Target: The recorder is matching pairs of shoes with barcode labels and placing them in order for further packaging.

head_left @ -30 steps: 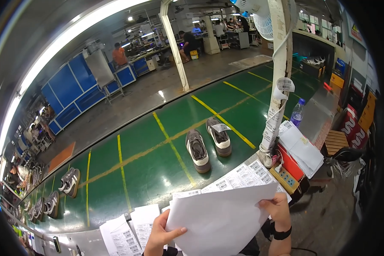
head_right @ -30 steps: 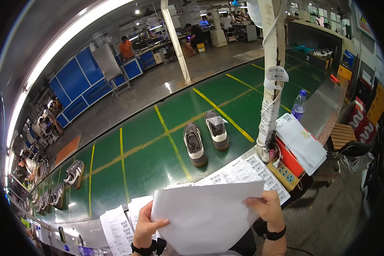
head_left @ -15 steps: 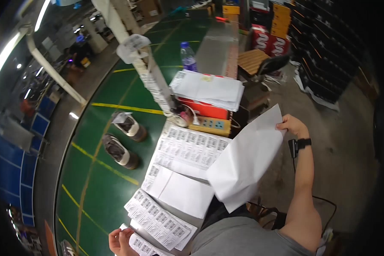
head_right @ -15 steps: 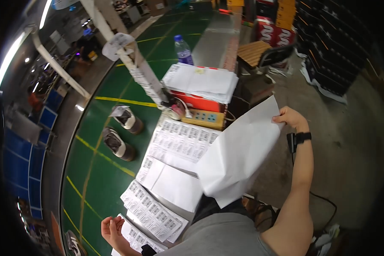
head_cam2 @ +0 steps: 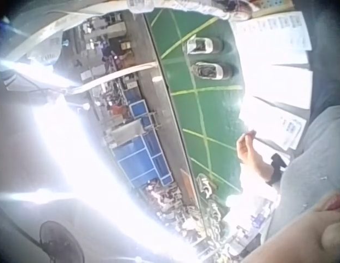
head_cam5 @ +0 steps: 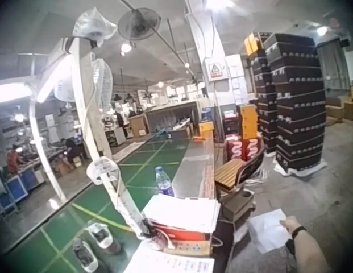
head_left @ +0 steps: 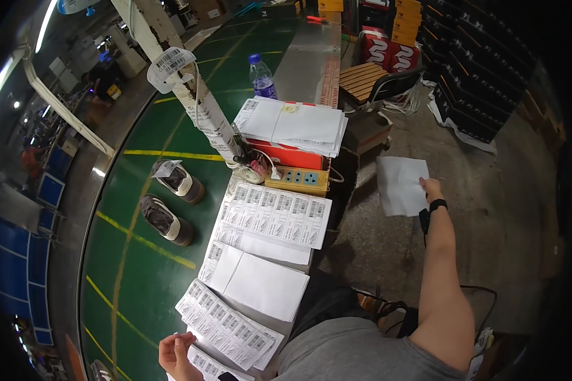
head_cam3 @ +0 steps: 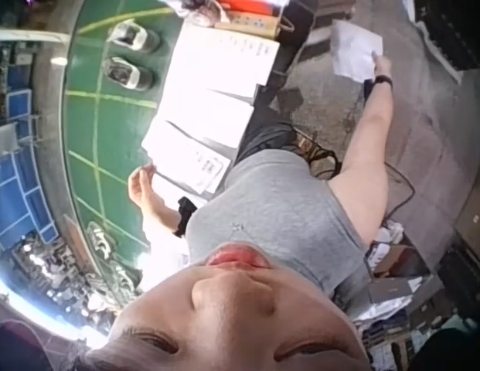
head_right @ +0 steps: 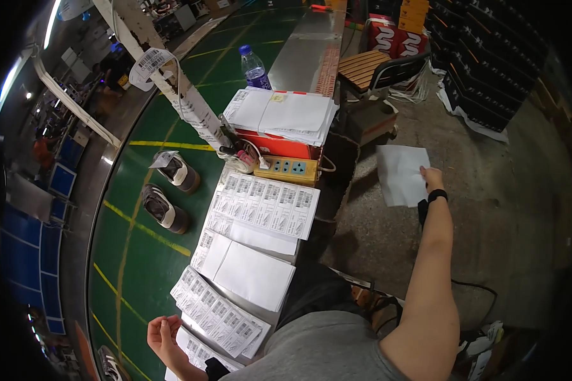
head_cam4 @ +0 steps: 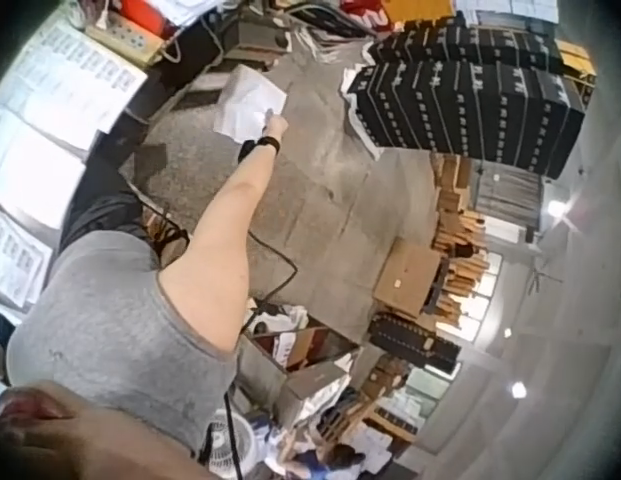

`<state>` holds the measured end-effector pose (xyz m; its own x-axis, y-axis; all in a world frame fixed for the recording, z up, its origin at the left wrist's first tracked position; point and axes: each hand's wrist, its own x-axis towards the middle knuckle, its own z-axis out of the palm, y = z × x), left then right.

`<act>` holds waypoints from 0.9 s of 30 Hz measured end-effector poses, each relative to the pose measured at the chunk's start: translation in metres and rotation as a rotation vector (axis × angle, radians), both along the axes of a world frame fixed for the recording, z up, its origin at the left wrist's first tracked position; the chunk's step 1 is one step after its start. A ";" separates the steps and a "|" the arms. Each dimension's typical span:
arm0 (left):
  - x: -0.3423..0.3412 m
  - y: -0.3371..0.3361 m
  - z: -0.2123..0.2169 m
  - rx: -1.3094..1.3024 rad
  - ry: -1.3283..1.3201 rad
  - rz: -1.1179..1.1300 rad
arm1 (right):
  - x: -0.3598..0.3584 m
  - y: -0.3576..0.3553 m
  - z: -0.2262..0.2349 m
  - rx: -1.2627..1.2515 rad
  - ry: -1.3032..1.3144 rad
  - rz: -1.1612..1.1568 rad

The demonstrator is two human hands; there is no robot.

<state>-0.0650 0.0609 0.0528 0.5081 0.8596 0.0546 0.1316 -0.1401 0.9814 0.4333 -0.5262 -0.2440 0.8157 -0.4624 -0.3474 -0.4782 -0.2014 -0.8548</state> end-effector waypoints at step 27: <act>-0.009 -0.029 -0.024 0.343 0.868 -0.416 | -0.076 0.304 -0.004 -0.399 -0.730 0.345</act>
<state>-0.0742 0.0323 0.0291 0.7442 0.6133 -0.2644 0.6549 -0.5923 0.4694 0.3569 -0.2223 -0.2475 0.8863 -0.1260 0.4457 0.2986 -0.5802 -0.7578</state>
